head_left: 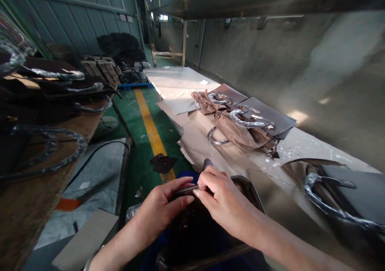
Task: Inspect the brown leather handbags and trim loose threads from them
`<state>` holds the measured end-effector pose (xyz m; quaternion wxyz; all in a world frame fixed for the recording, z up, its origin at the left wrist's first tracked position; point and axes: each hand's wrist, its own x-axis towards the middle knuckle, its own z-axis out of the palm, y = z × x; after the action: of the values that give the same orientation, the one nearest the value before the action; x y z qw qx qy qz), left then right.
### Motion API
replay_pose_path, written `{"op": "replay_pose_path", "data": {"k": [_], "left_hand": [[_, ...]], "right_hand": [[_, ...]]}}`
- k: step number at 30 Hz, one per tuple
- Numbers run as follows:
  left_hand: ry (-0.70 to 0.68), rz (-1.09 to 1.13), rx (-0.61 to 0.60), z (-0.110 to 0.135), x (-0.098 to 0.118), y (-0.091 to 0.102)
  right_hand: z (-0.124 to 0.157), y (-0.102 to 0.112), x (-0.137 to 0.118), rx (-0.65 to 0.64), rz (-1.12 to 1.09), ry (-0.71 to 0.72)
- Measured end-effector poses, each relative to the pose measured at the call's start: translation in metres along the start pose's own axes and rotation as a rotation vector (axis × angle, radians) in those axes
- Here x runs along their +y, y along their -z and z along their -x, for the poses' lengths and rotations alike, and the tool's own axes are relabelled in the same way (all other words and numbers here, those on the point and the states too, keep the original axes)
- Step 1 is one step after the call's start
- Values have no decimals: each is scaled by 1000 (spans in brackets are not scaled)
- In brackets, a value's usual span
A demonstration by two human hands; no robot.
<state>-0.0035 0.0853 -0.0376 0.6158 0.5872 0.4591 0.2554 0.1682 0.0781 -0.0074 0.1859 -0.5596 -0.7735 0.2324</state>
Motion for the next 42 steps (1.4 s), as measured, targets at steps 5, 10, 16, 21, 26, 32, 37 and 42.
{"op": "replay_pose_path", "data": {"k": [5,10,16,21,26,32,37,42], "left_hand": [[-16,64,-25,-2,-3,1],[-34,41,-2,-2,-9,5],[-33,-3,32,-2,-14,6],[-42,-30,114,-4,-13,3],[-62,-40,146,-6,-13,3],[-26,-32,184,-5,-14,8],[-1,-48,180,-5,-11,8],[28,-6,153,-5,-8,7]], "right_hand": [[-6,1,-3,-31,-27,-8],[-12,-3,-4,-45,-33,-21],[-14,-8,-2,-45,-16,-12],[-17,-11,3,15,28,36],[-14,-3,10,43,121,136],[-5,11,25,48,206,171],[-4,10,30,62,161,90],[-6,9,28,73,166,38]]}}
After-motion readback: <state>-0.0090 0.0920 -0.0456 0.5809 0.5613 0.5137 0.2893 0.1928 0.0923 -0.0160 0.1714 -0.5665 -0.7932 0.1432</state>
